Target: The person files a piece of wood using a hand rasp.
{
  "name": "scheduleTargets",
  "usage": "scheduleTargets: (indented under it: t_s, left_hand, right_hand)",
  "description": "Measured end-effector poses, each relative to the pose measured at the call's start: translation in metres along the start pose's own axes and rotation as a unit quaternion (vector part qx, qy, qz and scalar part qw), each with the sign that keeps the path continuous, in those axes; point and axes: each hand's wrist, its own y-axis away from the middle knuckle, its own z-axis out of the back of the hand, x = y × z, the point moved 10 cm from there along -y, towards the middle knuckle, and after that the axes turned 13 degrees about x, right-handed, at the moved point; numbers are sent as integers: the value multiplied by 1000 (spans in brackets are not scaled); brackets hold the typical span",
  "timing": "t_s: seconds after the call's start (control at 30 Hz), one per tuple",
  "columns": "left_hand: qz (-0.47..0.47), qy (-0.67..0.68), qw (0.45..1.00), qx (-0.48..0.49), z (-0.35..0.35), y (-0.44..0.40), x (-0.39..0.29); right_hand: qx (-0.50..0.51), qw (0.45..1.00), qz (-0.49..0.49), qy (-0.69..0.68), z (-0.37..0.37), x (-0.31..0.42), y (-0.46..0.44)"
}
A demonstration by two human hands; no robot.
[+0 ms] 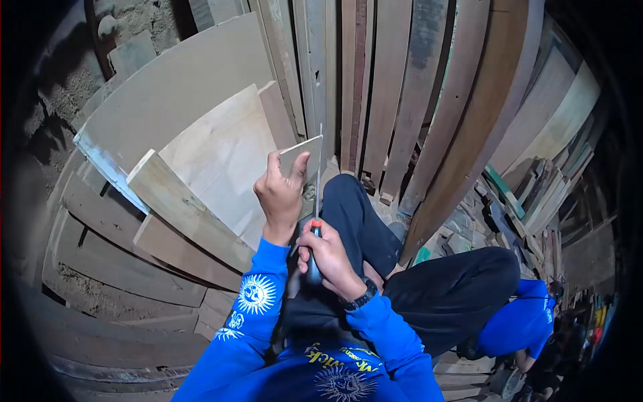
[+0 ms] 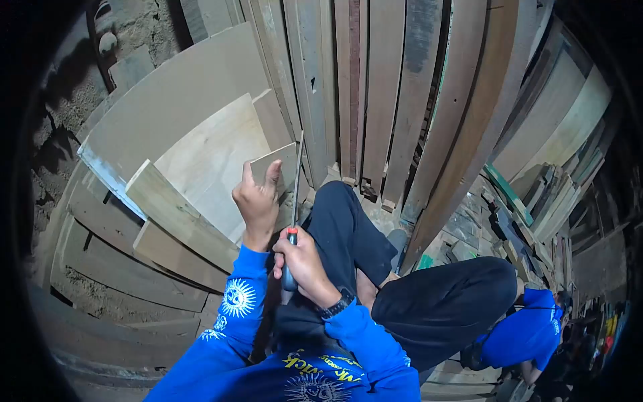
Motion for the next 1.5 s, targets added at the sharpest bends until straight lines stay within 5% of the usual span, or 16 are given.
scheduleTargets:
  t_s: [0.17,0.33,0.4,0.6,0.77,0.93,1.1,1.2,1.5]
  left_hand:
    - [-10,44,999,-26,5,-4,4]
    - [85,37,995,27,-4,-2,18]
    - [-34,38,999,-8,-8,2,-1]
    - [46,1,999,21,-8,-6,4]
    - [-8,25,1000,10,-6,-8,3]
    - [-74,106,991,-20,-3,-10,-3]
    - [19,82,996,15,1,-10,9]
    - [-22,95,995,-16,6,-12,10]
    - [47,137,990,2,4,-16,46]
  right_hand:
    - [35,998,-47,12,2,-7,13]
    - [21,998,-50,39,3,-14,26]
    - [22,999,-29,19,8,-1,10]
    - [48,997,-59,11,25,-2,5]
    - [18,997,-71,27,63,-13,34]
    - [1,999,-39,24,92,-6,63]
    - [-24,999,16,26,113,7,82]
    - [-16,999,42,3,120,10,87]
    - [161,976,26,-143,94,6,94]
